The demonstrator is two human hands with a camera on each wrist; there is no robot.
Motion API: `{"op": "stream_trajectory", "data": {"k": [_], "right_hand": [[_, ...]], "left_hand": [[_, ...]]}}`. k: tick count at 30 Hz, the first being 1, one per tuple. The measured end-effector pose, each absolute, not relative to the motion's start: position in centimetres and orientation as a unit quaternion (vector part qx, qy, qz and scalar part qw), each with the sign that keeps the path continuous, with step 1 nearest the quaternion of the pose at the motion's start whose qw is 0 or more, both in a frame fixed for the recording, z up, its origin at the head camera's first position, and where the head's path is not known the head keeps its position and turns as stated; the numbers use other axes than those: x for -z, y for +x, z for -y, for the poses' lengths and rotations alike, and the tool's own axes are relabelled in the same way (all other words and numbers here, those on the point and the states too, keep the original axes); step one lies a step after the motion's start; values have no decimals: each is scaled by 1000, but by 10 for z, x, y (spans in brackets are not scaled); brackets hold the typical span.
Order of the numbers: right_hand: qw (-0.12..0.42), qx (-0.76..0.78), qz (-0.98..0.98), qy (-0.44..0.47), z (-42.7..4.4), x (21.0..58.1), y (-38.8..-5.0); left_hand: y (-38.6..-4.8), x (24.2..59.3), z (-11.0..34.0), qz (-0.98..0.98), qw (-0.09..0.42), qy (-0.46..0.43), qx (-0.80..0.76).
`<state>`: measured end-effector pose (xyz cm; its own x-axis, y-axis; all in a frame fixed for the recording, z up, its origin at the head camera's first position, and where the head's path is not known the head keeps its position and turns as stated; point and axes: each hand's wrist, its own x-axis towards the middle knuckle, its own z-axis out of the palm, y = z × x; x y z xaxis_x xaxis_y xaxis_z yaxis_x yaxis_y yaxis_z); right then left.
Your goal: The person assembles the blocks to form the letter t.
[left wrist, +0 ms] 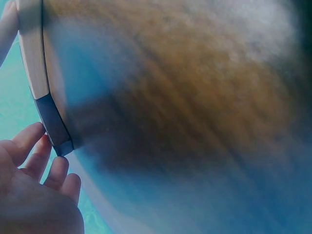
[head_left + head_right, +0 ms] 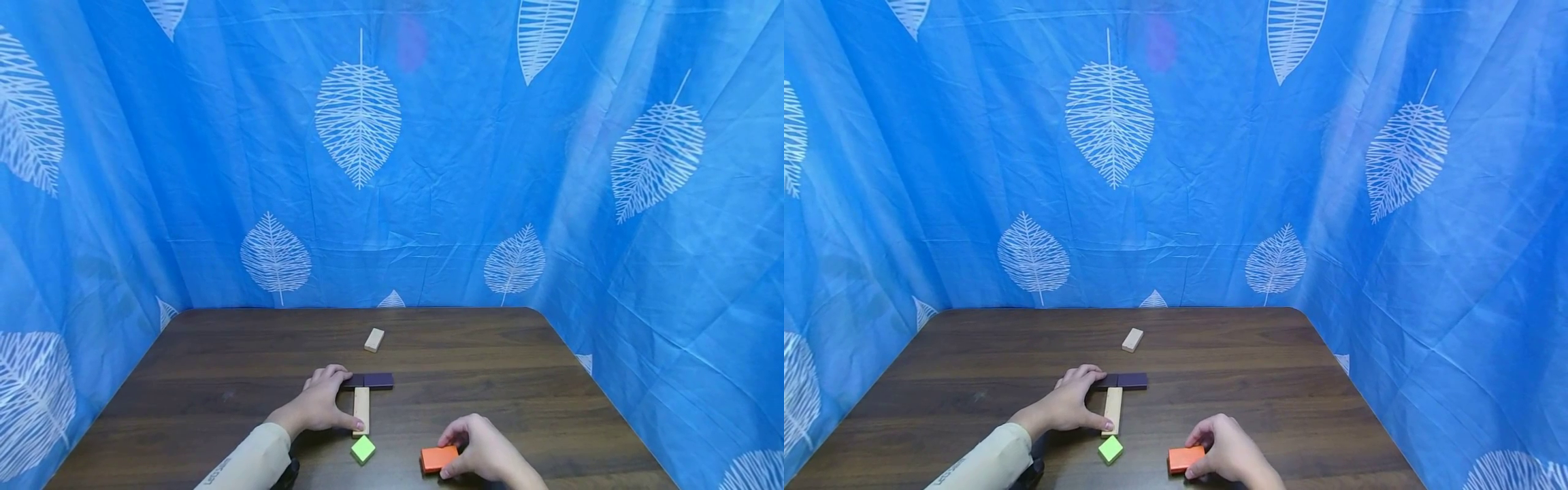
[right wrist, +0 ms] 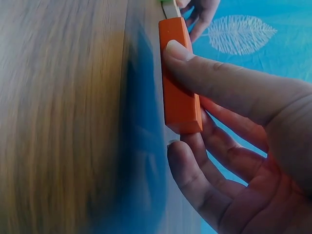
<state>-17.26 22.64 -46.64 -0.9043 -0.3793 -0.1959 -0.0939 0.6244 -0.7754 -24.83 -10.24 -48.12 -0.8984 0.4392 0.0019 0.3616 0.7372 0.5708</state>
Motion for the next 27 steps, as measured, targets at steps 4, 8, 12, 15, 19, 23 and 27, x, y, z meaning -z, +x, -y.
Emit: {"op": "stream_trajectory", "data": {"k": [4, 8, 12, 15, 19, 23, 27], "right_hand": [[165, 418, -881, -148, -217, 467, -172], [152, 427, -874, -173, -203, 469, -170], [140, 430, -871, -192, -188, 473, -168], [142, 429, -871, -191, -179, 474, -169], [151, 430, -871, -186, -171, 474, -172], [154, 433, -869, -183, -165, 474, -173], [151, 434, -870, -182, -160, 475, -173]], "left_hand": [[-248, 482, 102, -929, 66, 217, -293], [-249, 482, 102, -930, 70, 213, -292], [-250, 483, 102, -931, 74, 208, -291], [-250, 483, 101, -931, 75, 207, -291], [-249, 482, 101, -932, 75, 205, -289], [-250, 482, 101, -932, 74, 206, -288], [-250, 482, 100, -932, 74, 207, -287]]}}
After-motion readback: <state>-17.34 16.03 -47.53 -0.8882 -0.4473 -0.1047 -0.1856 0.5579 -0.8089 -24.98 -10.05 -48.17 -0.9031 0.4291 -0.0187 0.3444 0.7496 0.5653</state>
